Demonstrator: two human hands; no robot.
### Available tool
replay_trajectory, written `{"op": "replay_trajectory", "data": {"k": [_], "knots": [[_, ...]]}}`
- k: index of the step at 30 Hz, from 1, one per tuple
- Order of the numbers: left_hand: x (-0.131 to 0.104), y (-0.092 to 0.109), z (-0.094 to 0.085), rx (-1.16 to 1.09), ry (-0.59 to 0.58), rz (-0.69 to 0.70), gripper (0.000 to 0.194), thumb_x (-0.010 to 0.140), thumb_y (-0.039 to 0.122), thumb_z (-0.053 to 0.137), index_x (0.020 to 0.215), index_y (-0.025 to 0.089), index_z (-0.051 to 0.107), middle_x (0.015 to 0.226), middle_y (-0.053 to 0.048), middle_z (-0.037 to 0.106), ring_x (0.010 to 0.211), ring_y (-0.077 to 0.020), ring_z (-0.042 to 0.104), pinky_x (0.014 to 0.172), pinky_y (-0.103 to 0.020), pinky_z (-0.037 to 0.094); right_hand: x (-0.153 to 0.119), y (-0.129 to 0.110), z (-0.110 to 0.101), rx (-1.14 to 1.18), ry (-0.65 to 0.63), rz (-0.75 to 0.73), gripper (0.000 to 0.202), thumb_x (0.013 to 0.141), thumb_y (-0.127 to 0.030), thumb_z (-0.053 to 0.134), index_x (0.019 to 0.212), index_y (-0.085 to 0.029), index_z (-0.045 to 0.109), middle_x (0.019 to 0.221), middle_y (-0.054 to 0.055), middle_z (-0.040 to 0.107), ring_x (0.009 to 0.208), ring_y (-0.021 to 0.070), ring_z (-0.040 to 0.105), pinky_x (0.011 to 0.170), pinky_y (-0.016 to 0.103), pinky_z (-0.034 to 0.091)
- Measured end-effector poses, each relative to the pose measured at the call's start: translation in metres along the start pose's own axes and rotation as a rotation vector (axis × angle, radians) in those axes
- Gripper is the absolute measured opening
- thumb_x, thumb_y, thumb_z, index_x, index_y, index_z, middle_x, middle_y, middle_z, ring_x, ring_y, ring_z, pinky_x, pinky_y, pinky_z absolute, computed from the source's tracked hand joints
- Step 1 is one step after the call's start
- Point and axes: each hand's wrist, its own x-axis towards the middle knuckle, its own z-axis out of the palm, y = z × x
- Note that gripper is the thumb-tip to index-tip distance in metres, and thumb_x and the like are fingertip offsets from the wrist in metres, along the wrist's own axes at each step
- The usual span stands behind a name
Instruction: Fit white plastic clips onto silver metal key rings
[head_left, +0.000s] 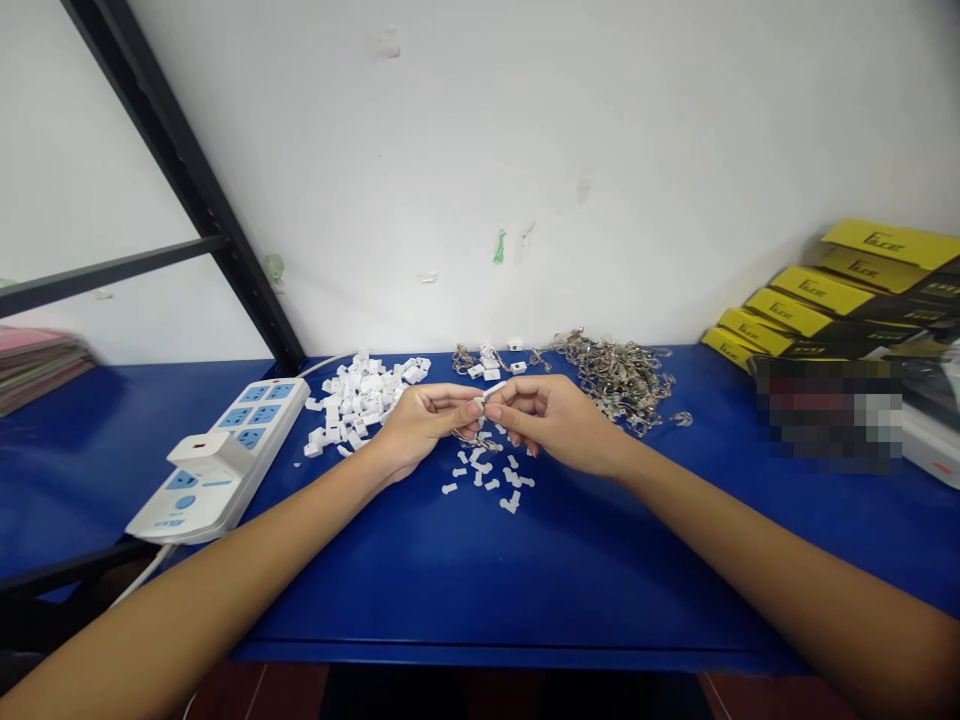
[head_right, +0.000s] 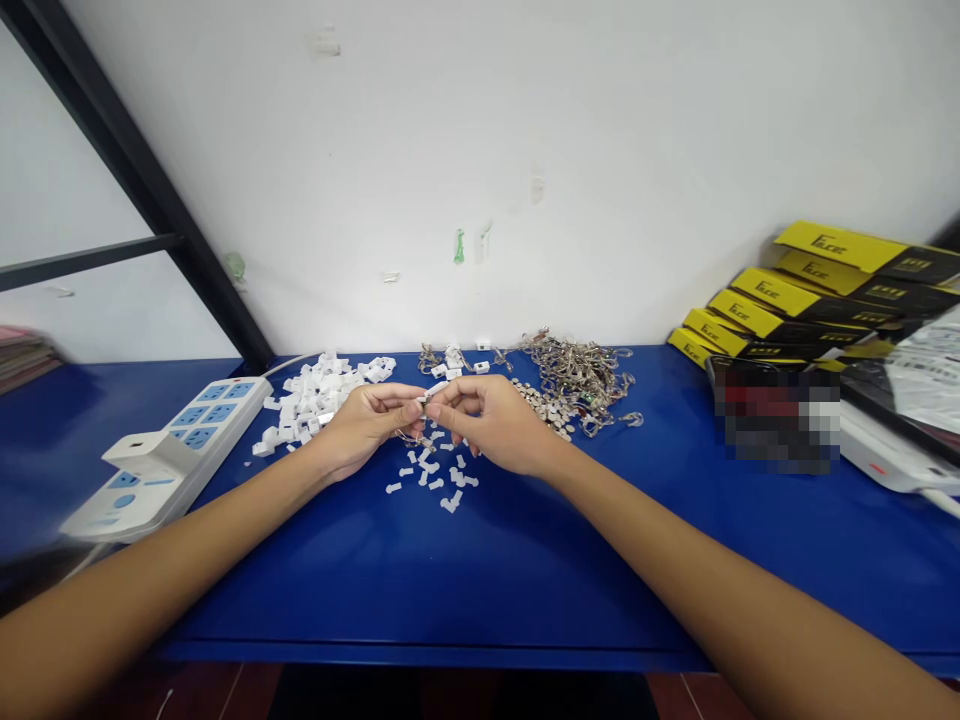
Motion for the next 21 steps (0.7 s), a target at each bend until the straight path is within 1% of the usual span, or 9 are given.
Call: {"op": "replay_trajectory", "data": {"k": [5, 8, 10, 13, 15, 16, 18, 21], "knots": [[-0.001, 0.0, 0.0, -0.025, 0.036, -0.01, 0.041, 0.072, 0.039, 0.093, 0.105, 0.016, 0.081, 0.087, -0.007, 0.079, 0.073, -0.0158, 0.07, 0.077, -0.034, 0.058, 0.0, 0.003, 0.003, 0.028, 0.041, -0.023, 0.027, 0.087, -0.048, 0.076, 0.09, -0.021, 0.074, 0.066, 0.0, 0.065, 0.052, 0.0107, 0.054, 0.045, 0.025, 0.046], [-0.001, -0.001, 0.0, -0.025, 0.067, -0.015, 0.041, 0.073, 0.039, 0.093, 0.106, 0.017, 0.081, 0.091, -0.009, 0.08, 0.074, -0.0165, 0.071, 0.079, -0.034, 0.059, 0.0, 0.006, 0.005, 0.059, 0.061, -0.046, 0.028, 0.086, -0.048, 0.077, 0.092, -0.021, 0.077, 0.067, 0.0, 0.066, 0.053, 0.0111, 0.054, 0.046, 0.026, 0.047], [0.0, 0.0, -0.001, -0.015, 0.078, -0.007, 0.04, 0.075, 0.04, 0.091, 0.107, 0.017, 0.081, 0.093, -0.009, 0.081, 0.077, -0.0175, 0.073, 0.081, -0.034, 0.059, -0.001, 0.005, 0.004, 0.059, 0.053, -0.051, 0.03, 0.088, -0.05, 0.075, 0.096, -0.022, 0.079, 0.067, 0.001, 0.066, 0.053, 0.0118, 0.055, 0.047, 0.027, 0.048], [0.0, 0.002, -0.002, 0.028, 0.063, 0.006, 0.04, 0.079, 0.042, 0.088, 0.109, 0.016, 0.081, 0.096, -0.01, 0.081, 0.084, -0.0197, 0.074, 0.085, -0.035, 0.059, -0.003, 0.0, 0.001, 0.014, 0.023, -0.022, 0.034, 0.09, -0.053, 0.071, 0.102, -0.022, 0.08, 0.065, 0.001, 0.065, 0.052, 0.0125, 0.056, 0.048, 0.028, 0.048], [0.0, 0.004, -0.003, 0.068, 0.032, -0.01, 0.041, 0.081, 0.043, 0.086, 0.111, 0.016, 0.081, 0.096, -0.011, 0.081, 0.088, -0.0207, 0.074, 0.085, -0.035, 0.059, -0.002, -0.004, -0.002, -0.04, 0.025, 0.005, 0.034, 0.09, -0.052, 0.071, 0.102, -0.021, 0.081, 0.065, 0.001, 0.066, 0.052, 0.0133, 0.057, 0.048, 0.028, 0.048], [0.0, 0.005, -0.003, 0.078, 0.02, -0.032, 0.041, 0.082, 0.044, 0.085, 0.111, 0.015, 0.081, 0.095, -0.012, 0.081, 0.088, -0.0208, 0.074, 0.085, -0.035, 0.058, -0.002, -0.005, -0.004, -0.074, 0.047, 0.007, 0.034, 0.09, -0.051, 0.07, 0.1, -0.02, 0.08, 0.066, 0.002, 0.067, 0.053, 0.0136, 0.057, 0.048, 0.028, 0.048], [0.0, 0.005, -0.005, 0.066, 0.013, -0.088, 0.04, 0.083, 0.044, 0.084, 0.109, 0.014, 0.081, 0.095, -0.012, 0.08, 0.089, -0.0203, 0.074, 0.085, -0.034, 0.058, 0.001, -0.005, -0.007, -0.168, 0.139, -0.04, 0.031, 0.092, -0.048, 0.067, 0.096, -0.019, 0.079, 0.073, 0.004, 0.07, 0.056, 0.0138, 0.058, 0.051, 0.029, 0.047], [0.002, 0.003, -0.006, -0.011, 0.005, -0.137, 0.038, 0.082, 0.041, 0.086, 0.108, 0.015, 0.08, 0.104, -0.012, 0.08, 0.092, -0.0192, 0.074, 0.089, -0.034, 0.058, 0.004, 0.001, -0.011, -0.361, 0.287, -0.194, 0.024, 0.093, -0.039, 0.064, 0.09, -0.019, 0.077, 0.082, 0.005, 0.072, 0.062, 0.014, 0.058, 0.06, 0.03, 0.047]]}}
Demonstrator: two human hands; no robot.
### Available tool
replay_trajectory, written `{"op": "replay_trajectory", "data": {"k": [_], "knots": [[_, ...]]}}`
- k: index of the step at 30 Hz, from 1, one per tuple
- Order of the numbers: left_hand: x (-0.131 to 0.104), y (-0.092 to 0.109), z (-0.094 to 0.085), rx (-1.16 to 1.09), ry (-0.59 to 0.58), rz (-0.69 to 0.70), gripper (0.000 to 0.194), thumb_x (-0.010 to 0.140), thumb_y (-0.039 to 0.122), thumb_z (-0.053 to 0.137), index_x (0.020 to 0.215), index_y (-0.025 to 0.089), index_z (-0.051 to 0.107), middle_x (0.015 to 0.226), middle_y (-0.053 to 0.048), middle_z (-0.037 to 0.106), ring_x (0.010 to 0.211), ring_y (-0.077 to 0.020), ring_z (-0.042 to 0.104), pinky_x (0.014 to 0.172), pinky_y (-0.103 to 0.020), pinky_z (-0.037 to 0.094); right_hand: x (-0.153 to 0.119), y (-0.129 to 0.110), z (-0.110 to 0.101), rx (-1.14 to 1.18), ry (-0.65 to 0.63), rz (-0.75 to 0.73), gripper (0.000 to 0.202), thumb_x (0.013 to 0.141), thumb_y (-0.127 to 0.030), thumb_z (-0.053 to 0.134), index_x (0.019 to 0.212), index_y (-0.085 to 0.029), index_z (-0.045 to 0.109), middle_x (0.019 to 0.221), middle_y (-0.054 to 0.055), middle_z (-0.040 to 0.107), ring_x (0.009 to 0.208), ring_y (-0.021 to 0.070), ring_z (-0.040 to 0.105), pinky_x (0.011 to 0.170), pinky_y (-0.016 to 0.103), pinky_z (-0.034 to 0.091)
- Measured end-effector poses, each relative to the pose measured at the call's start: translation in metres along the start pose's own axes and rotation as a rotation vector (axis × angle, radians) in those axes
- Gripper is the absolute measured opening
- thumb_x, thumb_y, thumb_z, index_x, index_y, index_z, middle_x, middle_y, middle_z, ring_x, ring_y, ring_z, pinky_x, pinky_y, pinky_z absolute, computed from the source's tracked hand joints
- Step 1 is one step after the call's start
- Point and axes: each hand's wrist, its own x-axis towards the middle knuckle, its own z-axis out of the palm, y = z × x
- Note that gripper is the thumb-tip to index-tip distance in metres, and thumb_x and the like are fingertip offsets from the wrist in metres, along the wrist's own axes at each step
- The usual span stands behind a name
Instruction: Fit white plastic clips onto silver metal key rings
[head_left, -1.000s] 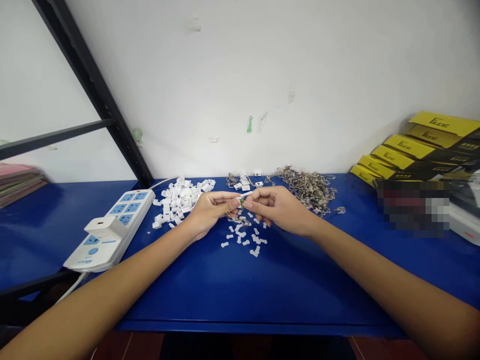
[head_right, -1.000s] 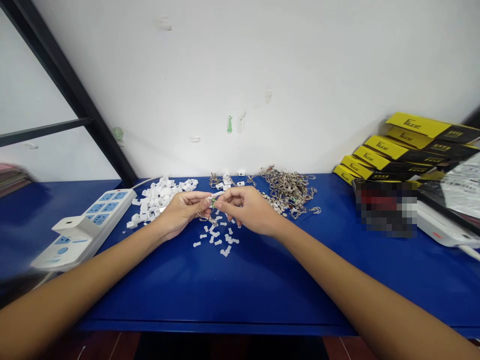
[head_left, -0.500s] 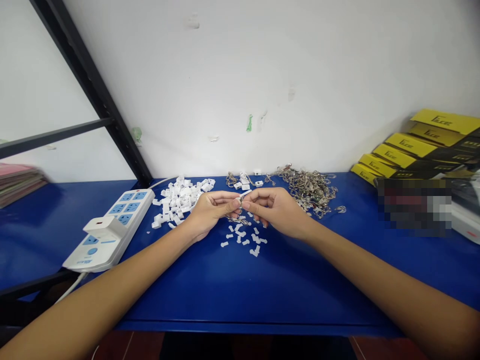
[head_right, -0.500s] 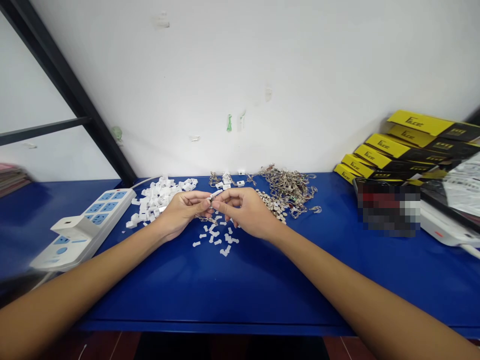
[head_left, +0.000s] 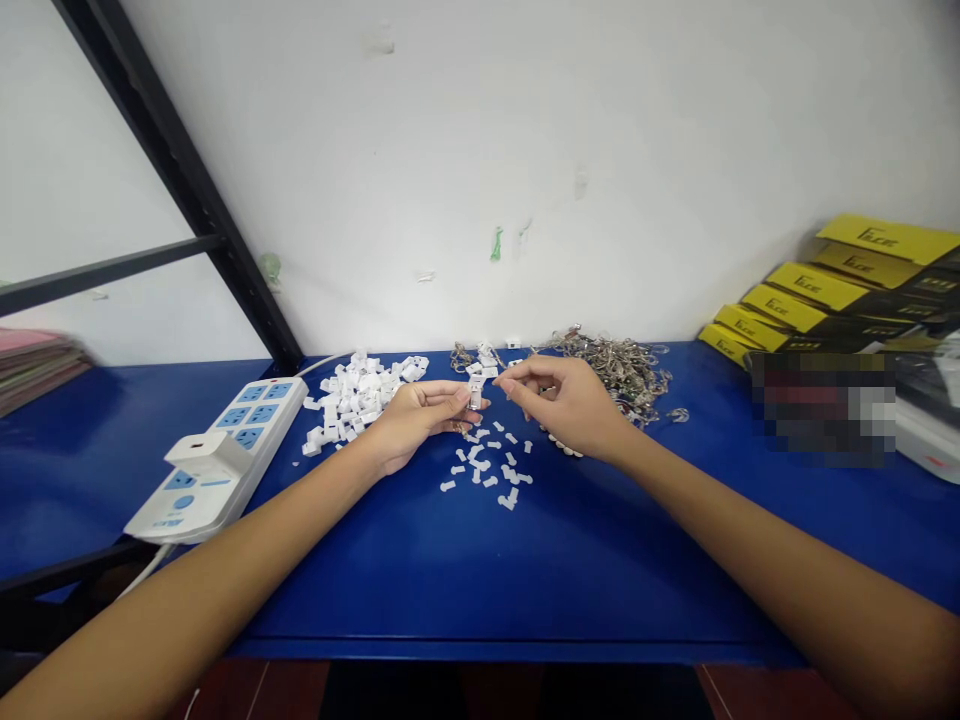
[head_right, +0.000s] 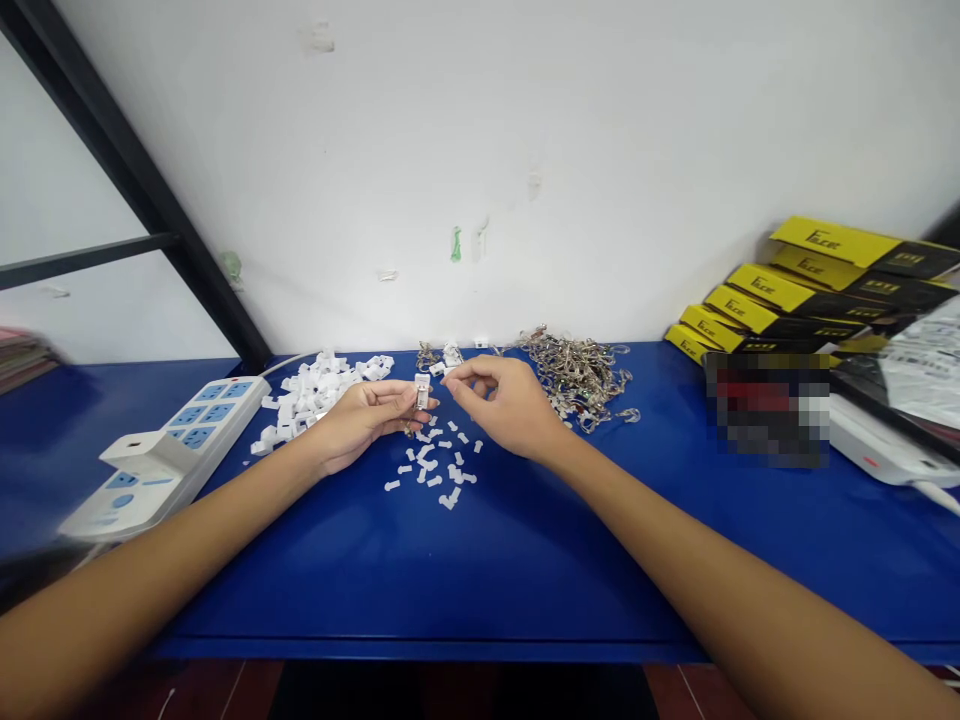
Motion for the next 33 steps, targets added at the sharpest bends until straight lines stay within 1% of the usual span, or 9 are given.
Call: {"op": "replay_trajectory", "data": {"k": [2, 5, 8, 12, 14, 17, 23, 27, 33], "knots": [[0.001, -0.001, 0.0, -0.036, -0.014, -0.004, 0.037, 0.082, 0.039, 0.087, 0.109, 0.015, 0.079, 0.107, -0.012, 0.079, 0.095, -0.0194, 0.074, 0.092, -0.034, 0.057, 0.001, 0.006, 0.0, -0.142, 0.026, -0.114, 0.021, 0.094, -0.032, 0.061, 0.089, -0.019, 0.077, 0.08, 0.004, 0.07, 0.065, 0.0145, 0.057, 0.064, 0.031, 0.046], [0.001, -0.001, 0.001, -0.042, -0.009, -0.013, 0.036, 0.082, 0.038, 0.086, 0.107, 0.013, 0.079, 0.101, -0.012, 0.079, 0.091, -0.0192, 0.074, 0.093, -0.037, 0.057, 0.001, 0.014, -0.001, -0.347, -0.063, -0.211, 0.02, 0.092, -0.023, 0.058, 0.09, -0.019, 0.077, 0.079, 0.004, 0.069, 0.069, 0.0157, 0.059, 0.068, 0.031, 0.045], [0.0, 0.001, 0.003, -0.025, 0.008, -0.009, 0.035, 0.083, 0.038, 0.085, 0.105, 0.011, 0.079, 0.106, -0.015, 0.079, 0.091, -0.0195, 0.073, 0.095, -0.039, 0.056, 0.004, 0.02, -0.009, -0.5, -0.139, -0.183, 0.021, 0.092, -0.022, 0.056, 0.091, -0.019, 0.077, 0.084, 0.005, 0.072, 0.072, 0.0179, 0.061, 0.068, 0.033, 0.044], [-0.001, 0.004, 0.006, -0.013, 0.014, -0.007, 0.035, 0.085, 0.038, 0.084, 0.108, 0.013, 0.078, 0.114, -0.016, 0.078, 0.092, -0.0198, 0.074, 0.093, -0.039, 0.058, 0.011, 0.026, -0.03, -0.613, -0.127, -0.105, 0.022, 0.094, -0.029, 0.055, 0.09, -0.019, 0.075, 0.086, 0.008, 0.074, 0.075, 0.021, 0.064, 0.066, 0.035, 0.043], [-0.002, 0.004, 0.007, -0.016, 0.007, -0.016, 0.033, 0.086, 0.037, 0.083, 0.109, 0.014, 0.078, 0.114, -0.016, 0.078, 0.09, -0.0194, 0.074, 0.087, -0.037, 0.059, 0.013, 0.027, -0.04, -0.608, -0.164, -0.065, 0.021, 0.092, -0.033, 0.058, 0.085, -0.019, 0.073, 0.081, 0.007, 0.074, 0.072, 0.0206, 0.064, 0.064, 0.034, 0.043], [-0.002, 0.003, 0.006, -0.023, 0.009, -0.026, 0.032, 0.086, 0.035, 0.083, 0.109, 0.014, 0.077, 0.116, -0.016, 0.078, 0.089, -0.0192, 0.074, 0.081, -0.034, 0.06, 0.014, 0.024, -0.05, -0.53, -0.298, 0.016, 0.026, 0.091, -0.041, 0.063, 0.076, -0.02, 0.069, 0.071, 0.005, 0.07, 0.063, 0.0179, 0.061, 0.06, 0.033, 0.041], [0.0, 0.0, 0.002, -0.024, -0.016, -0.003, 0.032, 0.087, 0.037, 0.082, 0.109, 0.015, 0.078, 0.108, -0.013, 0.079, 0.089, -0.0185, 0.073, 0.089, -0.037, 0.059, 0.01, 0.017, -0.054, -0.45, -0.559, 0.187, 0.038, 0.085, -0.052, 0.071, 0.066, -0.021, 0.062, 0.064, 0.003, 0.064, 0.057, 0.0152, 0.055, 0.059, 0.033, 0.04], [0.0, -0.001, 0.003, -0.031, -0.009, 0.008, 0.031, 0.085, 0.038, 0.084, 0.105, 0.015, 0.079, 0.106, -0.012, 0.078, 0.088, -0.0181, 0.073, 0.091, -0.038, 0.058, 0.009, 0.017, -0.054, -0.46, -0.602, 0.25, 0.038, 0.083, -0.053, 0.073, 0.067, -0.021, 0.063, 0.067, 0.004, 0.067, 0.059, 0.0167, 0.057, 0.058, 0.034, 0.038], [0.001, -0.002, 0.003, -0.036, -0.002, 0.015, 0.031, 0.085, 0.039, 0.084, 0.104, 0.014, 0.08, 0.104, -0.011, 0.078, 0.086, -0.017, 0.072, 0.091, -0.036, 0.058, 0.009, 0.011, -0.051, -0.403, -0.616, 0.202, 0.028, 0.085, -0.046, 0.07, 0.073, -0.021, 0.067, 0.068, 0.004, 0.068, 0.059, 0.0169, 0.058, 0.059, 0.034, 0.04]]}}
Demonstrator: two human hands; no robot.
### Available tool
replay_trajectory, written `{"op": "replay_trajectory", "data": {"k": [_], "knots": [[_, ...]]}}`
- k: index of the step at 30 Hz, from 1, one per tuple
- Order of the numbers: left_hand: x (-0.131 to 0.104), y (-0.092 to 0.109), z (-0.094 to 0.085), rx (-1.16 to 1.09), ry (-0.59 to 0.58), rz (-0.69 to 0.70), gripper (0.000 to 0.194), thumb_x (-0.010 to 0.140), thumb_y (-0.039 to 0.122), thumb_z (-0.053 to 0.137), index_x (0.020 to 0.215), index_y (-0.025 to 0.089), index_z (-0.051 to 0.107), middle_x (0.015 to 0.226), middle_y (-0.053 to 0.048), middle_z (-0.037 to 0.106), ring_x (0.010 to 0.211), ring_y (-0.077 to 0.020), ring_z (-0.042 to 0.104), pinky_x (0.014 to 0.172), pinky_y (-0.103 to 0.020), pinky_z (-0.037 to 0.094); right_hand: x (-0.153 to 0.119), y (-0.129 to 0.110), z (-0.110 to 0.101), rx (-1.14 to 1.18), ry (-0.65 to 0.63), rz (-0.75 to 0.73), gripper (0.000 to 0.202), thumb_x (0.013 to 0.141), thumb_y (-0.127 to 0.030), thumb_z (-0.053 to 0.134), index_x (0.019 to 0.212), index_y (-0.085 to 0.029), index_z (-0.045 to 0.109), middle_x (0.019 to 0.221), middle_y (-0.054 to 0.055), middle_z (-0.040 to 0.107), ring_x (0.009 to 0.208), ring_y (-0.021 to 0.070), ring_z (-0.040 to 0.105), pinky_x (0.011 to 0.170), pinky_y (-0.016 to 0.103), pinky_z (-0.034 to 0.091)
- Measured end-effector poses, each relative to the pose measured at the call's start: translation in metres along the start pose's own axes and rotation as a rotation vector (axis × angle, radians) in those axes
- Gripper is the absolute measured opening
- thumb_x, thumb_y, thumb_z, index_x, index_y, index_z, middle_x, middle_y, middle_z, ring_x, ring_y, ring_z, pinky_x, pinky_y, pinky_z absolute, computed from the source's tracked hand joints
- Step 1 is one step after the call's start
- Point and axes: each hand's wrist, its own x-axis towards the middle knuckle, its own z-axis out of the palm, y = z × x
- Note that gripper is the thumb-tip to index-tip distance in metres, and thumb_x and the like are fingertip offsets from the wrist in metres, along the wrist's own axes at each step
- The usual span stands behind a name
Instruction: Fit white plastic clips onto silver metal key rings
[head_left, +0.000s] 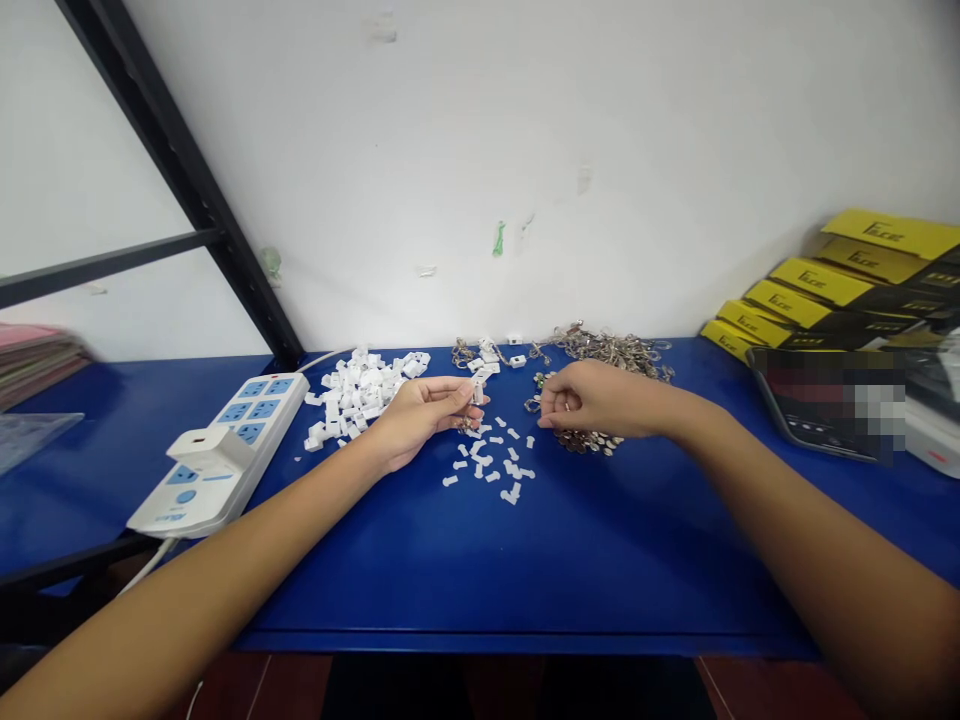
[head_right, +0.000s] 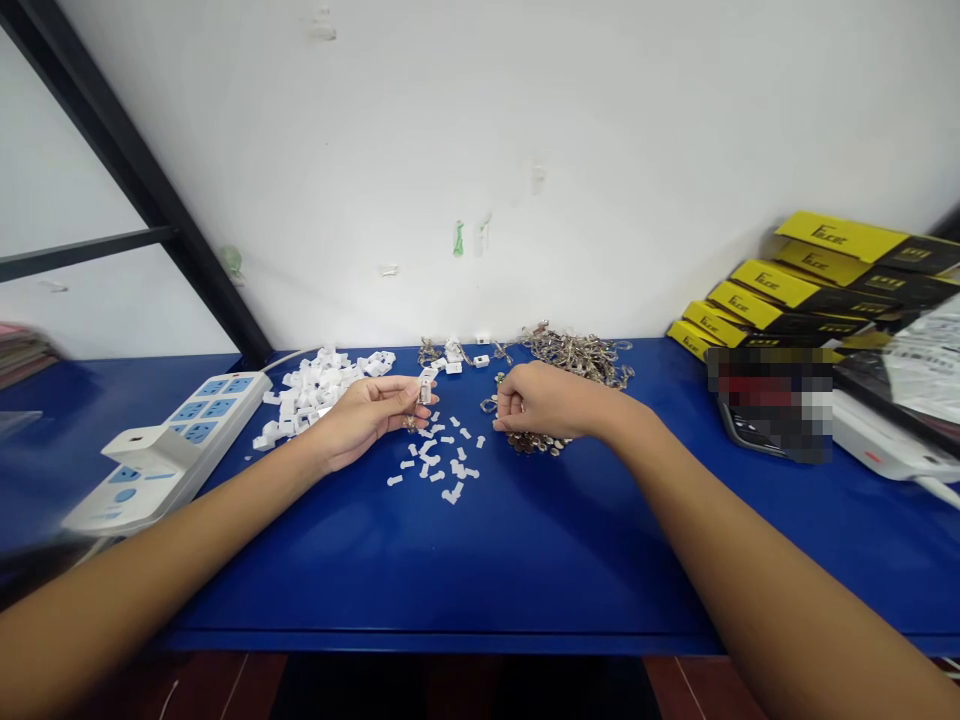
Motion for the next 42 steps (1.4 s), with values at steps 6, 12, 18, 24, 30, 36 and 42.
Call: {"op": "replay_trajectory", "data": {"k": [6, 12, 18, 24, 30, 36, 42], "knots": [[0.0, -0.001, 0.001, -0.022, 0.004, -0.018, 0.033, 0.082, 0.038, 0.086, 0.103, 0.013, 0.079, 0.096, -0.011, 0.078, 0.087, -0.0187, 0.072, 0.091, -0.038, 0.057, 0.0, -0.022, 0.007, 0.283, 0.235, -0.195, 0.027, 0.087, -0.047, 0.07, 0.09, -0.02, 0.074, 0.079, 0.005, 0.072, 0.068, 0.0165, 0.061, 0.061, 0.031, 0.045], [-0.001, -0.002, 0.001, 0.008, -0.037, -0.023, 0.035, 0.084, 0.041, 0.084, 0.107, 0.014, 0.079, 0.093, -0.01, 0.077, 0.089, -0.0192, 0.072, 0.091, -0.037, 0.055, 0.003, -0.033, 0.025, 0.448, 0.347, -0.255, 0.029, 0.087, -0.046, 0.072, 0.1, -0.02, 0.074, 0.06, -0.003, 0.057, 0.056, 0.0116, 0.049, 0.058, 0.029, 0.042], [-0.001, -0.003, 0.003, 0.027, -0.062, -0.017, 0.035, 0.085, 0.041, 0.083, 0.109, 0.016, 0.08, 0.094, -0.01, 0.077, 0.088, -0.019, 0.071, 0.09, -0.037, 0.055, 0.007, -0.035, 0.034, 0.477, 0.43, -0.247, 0.023, 0.086, -0.04, 0.075, 0.097, -0.02, 0.078, 0.063, 0.0, 0.062, 0.056, 0.0116, 0.05, 0.054, 0.028, 0.04], [-0.002, -0.004, 0.003, 0.066, -0.093, -0.004, 0.034, 0.088, 0.045, 0.079, 0.109, 0.018, 0.081, 0.099, -0.011, 0.078, 0.095, -0.0208, 0.072, 0.089, -0.035, 0.055, 0.013, -0.035, 0.047, 0.311, 0.635, -0.382, 0.01, 0.091, -0.029, 0.071, 0.095, -0.024, 0.079, 0.084, 0.002, 0.069, 0.067, 0.0126, 0.054, 0.061, 0.028, 0.043], [-0.002, -0.005, 0.003, 0.054, -0.08, -0.002, 0.036, 0.087, 0.045, 0.081, 0.109, 0.016, 0.08, 0.1, -0.012, 0.078, 0.095, -0.0207, 0.072, 0.089, -0.034, 0.055, 0.017, -0.032, 0.054, 0.259, 0.692, -0.431, 0.01, 0.093, -0.028, 0.068, 0.093, -0.023, 0.077, 0.091, 0.004, 0.066, 0.07, 0.014, 0.056, 0.064, 0.03, 0.046], [-0.001, -0.006, 0.002, 0.05, -0.058, -0.007, 0.033, 0.087, 0.043, 0.081, 0.106, 0.017, 0.081, 0.097, -0.011, 0.078, 0.094, -0.0204, 0.072, 0.09, -0.035, 0.055, 0.015, -0.036, 0.055, 0.218, 0.64, -0.449, 0.013, 0.094, -0.027, 0.065, 0.093, -0.023, 0.077, 0.088, 0.004, 0.065, 0.067, 0.0139, 0.055, 0.065, 0.031, 0.046], [-0.003, -0.002, 0.007, 0.032, -0.008, -0.034, 0.037, 0.084, 0.042, 0.084, 0.108, 0.015, 0.08, 0.1, -0.013, 0.078, 0.09, -0.0204, 0.072, 0.084, -0.034, 0.056, 0.008, -0.032, 0.034, 0.141, 0.722, -0.375, 0.018, 0.095, -0.03, 0.061, 0.095, -0.022, 0.078, 0.087, 0.006, 0.069, 0.068, 0.0157, 0.058, 0.066, 0.032, 0.047]]}}
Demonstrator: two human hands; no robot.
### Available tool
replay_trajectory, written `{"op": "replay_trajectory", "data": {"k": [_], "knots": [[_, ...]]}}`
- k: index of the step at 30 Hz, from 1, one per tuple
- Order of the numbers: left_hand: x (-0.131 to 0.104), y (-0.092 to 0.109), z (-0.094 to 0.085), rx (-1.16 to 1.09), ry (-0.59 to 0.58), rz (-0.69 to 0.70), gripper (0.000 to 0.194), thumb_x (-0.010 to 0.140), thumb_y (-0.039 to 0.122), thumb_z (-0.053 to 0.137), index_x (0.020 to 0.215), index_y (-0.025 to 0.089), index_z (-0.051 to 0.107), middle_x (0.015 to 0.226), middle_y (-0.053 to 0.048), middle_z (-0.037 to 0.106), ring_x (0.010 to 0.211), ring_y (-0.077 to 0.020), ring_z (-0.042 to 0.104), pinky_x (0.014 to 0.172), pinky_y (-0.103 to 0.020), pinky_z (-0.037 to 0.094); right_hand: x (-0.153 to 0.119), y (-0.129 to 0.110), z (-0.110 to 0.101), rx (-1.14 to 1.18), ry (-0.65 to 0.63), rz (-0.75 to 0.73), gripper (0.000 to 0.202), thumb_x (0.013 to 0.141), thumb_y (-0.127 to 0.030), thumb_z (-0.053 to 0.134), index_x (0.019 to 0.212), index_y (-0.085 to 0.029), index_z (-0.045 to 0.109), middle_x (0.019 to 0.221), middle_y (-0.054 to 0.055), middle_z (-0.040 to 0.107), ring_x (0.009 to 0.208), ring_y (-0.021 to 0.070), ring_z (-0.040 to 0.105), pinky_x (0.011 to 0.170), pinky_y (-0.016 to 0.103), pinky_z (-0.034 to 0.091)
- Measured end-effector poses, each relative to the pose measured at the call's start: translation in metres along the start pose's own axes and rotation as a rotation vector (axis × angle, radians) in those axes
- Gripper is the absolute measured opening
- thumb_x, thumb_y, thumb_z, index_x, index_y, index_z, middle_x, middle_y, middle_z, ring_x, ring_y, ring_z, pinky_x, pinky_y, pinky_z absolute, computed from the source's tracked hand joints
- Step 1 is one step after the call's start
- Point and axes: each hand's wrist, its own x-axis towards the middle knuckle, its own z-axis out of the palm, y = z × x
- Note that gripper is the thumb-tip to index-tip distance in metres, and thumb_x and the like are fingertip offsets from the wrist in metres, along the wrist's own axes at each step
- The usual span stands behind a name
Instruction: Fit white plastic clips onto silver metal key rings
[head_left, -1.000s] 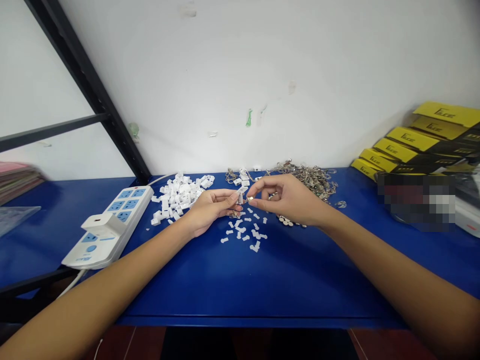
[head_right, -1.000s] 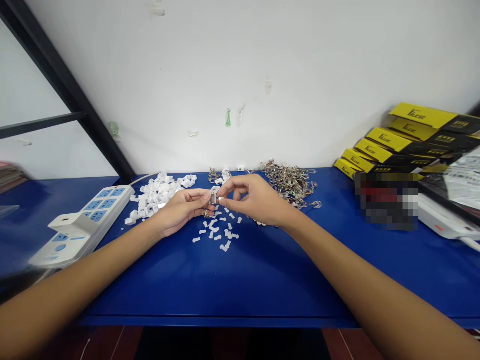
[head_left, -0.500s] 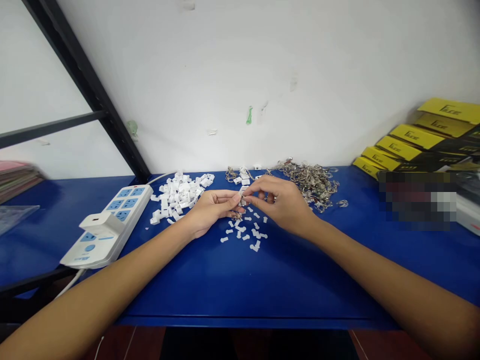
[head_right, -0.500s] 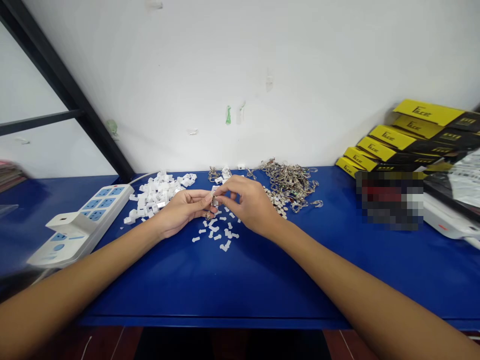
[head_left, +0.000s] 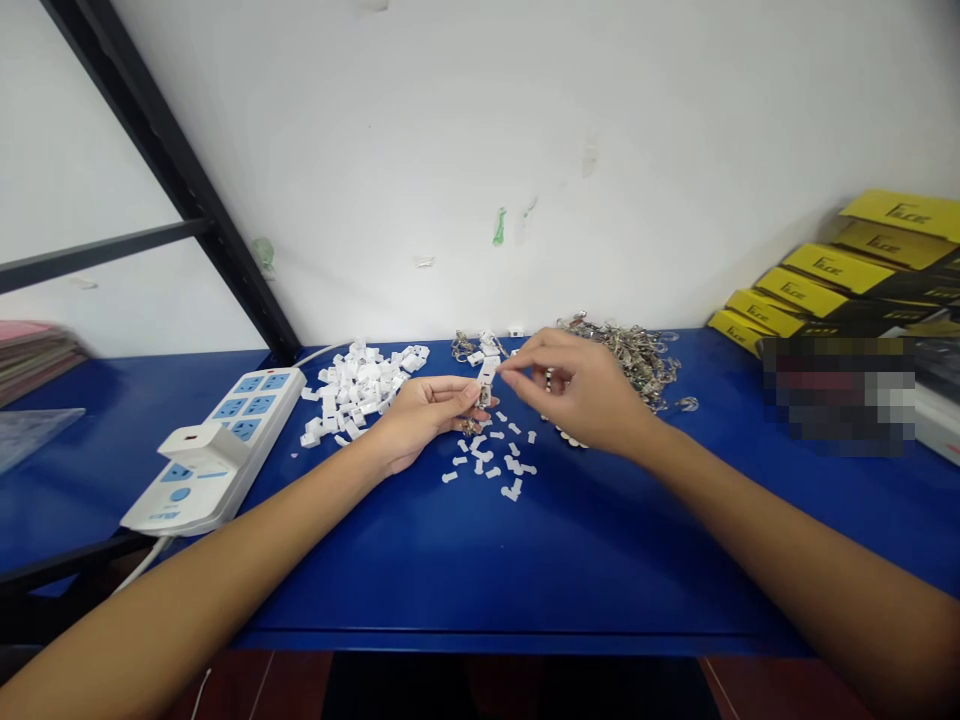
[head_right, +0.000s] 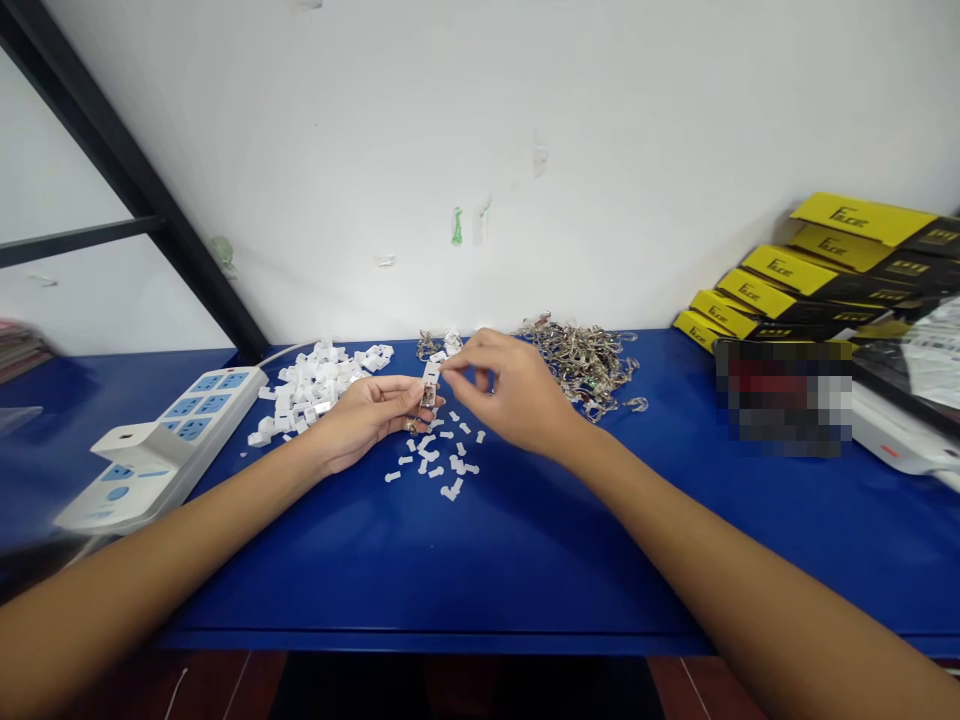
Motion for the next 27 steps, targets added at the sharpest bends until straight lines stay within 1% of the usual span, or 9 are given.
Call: {"op": "replay_trajectory", "data": {"k": [2, 4, 6, 8, 13, 17, 19, 23, 27], "knots": [[-0.001, 0.001, 0.001, -0.009, 0.015, -0.007, 0.036, 0.083, 0.04, 0.085, 0.108, 0.014, 0.08, 0.108, -0.014, 0.078, 0.092, -0.0204, 0.072, 0.084, -0.034, 0.056, 0.003, 0.008, -0.01, -0.109, -0.059, 0.05, 0.02, 0.095, -0.031, 0.061, 0.092, -0.021, 0.078, 0.085, 0.006, 0.071, 0.071, 0.0171, 0.06, 0.068, 0.033, 0.047], [-0.001, 0.002, 0.002, -0.012, 0.016, -0.011, 0.035, 0.084, 0.039, 0.084, 0.107, 0.014, 0.08, 0.113, -0.015, 0.077, 0.093, -0.0204, 0.072, 0.084, -0.034, 0.057, 0.006, 0.018, -0.016, -0.214, -0.216, 0.112, 0.02, 0.093, -0.033, 0.063, 0.087, -0.021, 0.078, 0.085, 0.006, 0.073, 0.072, 0.0187, 0.062, 0.068, 0.035, 0.046], [0.0, 0.001, 0.002, -0.012, 0.01, -0.01, 0.034, 0.085, 0.039, 0.083, 0.107, 0.014, 0.08, 0.114, -0.016, 0.077, 0.094, -0.0203, 0.072, 0.084, -0.035, 0.057, 0.007, 0.028, -0.02, -0.256, -0.356, 0.18, 0.019, 0.09, -0.034, 0.065, 0.083, -0.021, 0.078, 0.084, 0.006, 0.075, 0.073, 0.0196, 0.064, 0.068, 0.035, 0.046], [0.0, 0.001, 0.001, -0.014, 0.011, -0.007, 0.034, 0.086, 0.039, 0.083, 0.108, 0.014, 0.08, 0.115, -0.016, 0.077, 0.094, -0.0204, 0.072, 0.085, -0.035, 0.057, 0.007, 0.033, -0.021, -0.247, -0.431, 0.239, 0.02, 0.088, -0.036, 0.068, 0.08, -0.021, 0.077, 0.082, 0.005, 0.076, 0.071, 0.0191, 0.065, 0.067, 0.034, 0.046], [0.001, 0.0, 0.0, -0.029, 0.002, -0.013, 0.033, 0.084, 0.039, 0.084, 0.106, 0.015, 0.08, 0.114, -0.016, 0.077, 0.093, -0.0202, 0.072, 0.086, -0.036, 0.057, 0.008, 0.035, -0.028, -0.166, -0.566, 0.335, 0.024, 0.083, -0.046, 0.073, 0.082, -0.022, 0.077, 0.074, 0.004, 0.073, 0.062, 0.0178, 0.062, 0.058, 0.032, 0.043], [0.001, -0.002, 0.0, -0.021, -0.004, -0.013, 0.031, 0.084, 0.039, 0.084, 0.102, 0.014, 0.08, 0.106, -0.014, 0.078, 0.091, -0.0197, 0.072, 0.086, -0.036, 0.057, 0.008, 0.037, -0.033, -0.11, -0.67, 0.355, 0.02, 0.079, -0.043, 0.077, 0.082, -0.023, 0.078, 0.074, 0.004, 0.072, 0.062, 0.0186, 0.062, 0.056, 0.032, 0.042], [0.002, -0.002, 0.0, -0.014, -0.003, -0.013, 0.03, 0.085, 0.039, 0.084, 0.101, 0.014, 0.08, 0.103, -0.014, 0.078, 0.091, -0.0193, 0.072, 0.086, -0.035, 0.057, 0.008, 0.037, -0.032, -0.102, -0.697, 0.365, 0.019, 0.08, -0.042, 0.077, 0.081, -0.023, 0.077, 0.073, 0.004, 0.072, 0.063, 0.0187, 0.062, 0.056, 0.032, 0.042], [0.002, -0.001, 0.0, -0.042, 0.007, -0.026, 0.027, 0.085, 0.036, 0.084, 0.1, 0.014, 0.08, 0.099, -0.012, 0.078, 0.089, -0.0181, 0.072, 0.086, -0.035, 0.057, 0.007, 0.032, -0.031, -0.118, -0.707, 0.371, 0.019, 0.083, -0.041, 0.074, 0.084, -0.022, 0.075, 0.073, 0.004, 0.072, 0.062, 0.018, 0.063, 0.056, 0.032, 0.044], [0.002, 0.0, 0.0, -0.042, 0.002, -0.027, 0.027, 0.087, 0.035, 0.082, 0.102, 0.014, 0.08, 0.107, -0.014, 0.078, 0.09, -0.0177, 0.072, 0.086, -0.034, 0.057, 0.005, 0.026, -0.027, -0.075, -0.762, 0.374, 0.013, 0.086, -0.034, 0.068, 0.083, -0.021, 0.069, 0.07, 0.003, 0.07, 0.059, 0.0174, 0.061, 0.054, 0.031, 0.045]]}}
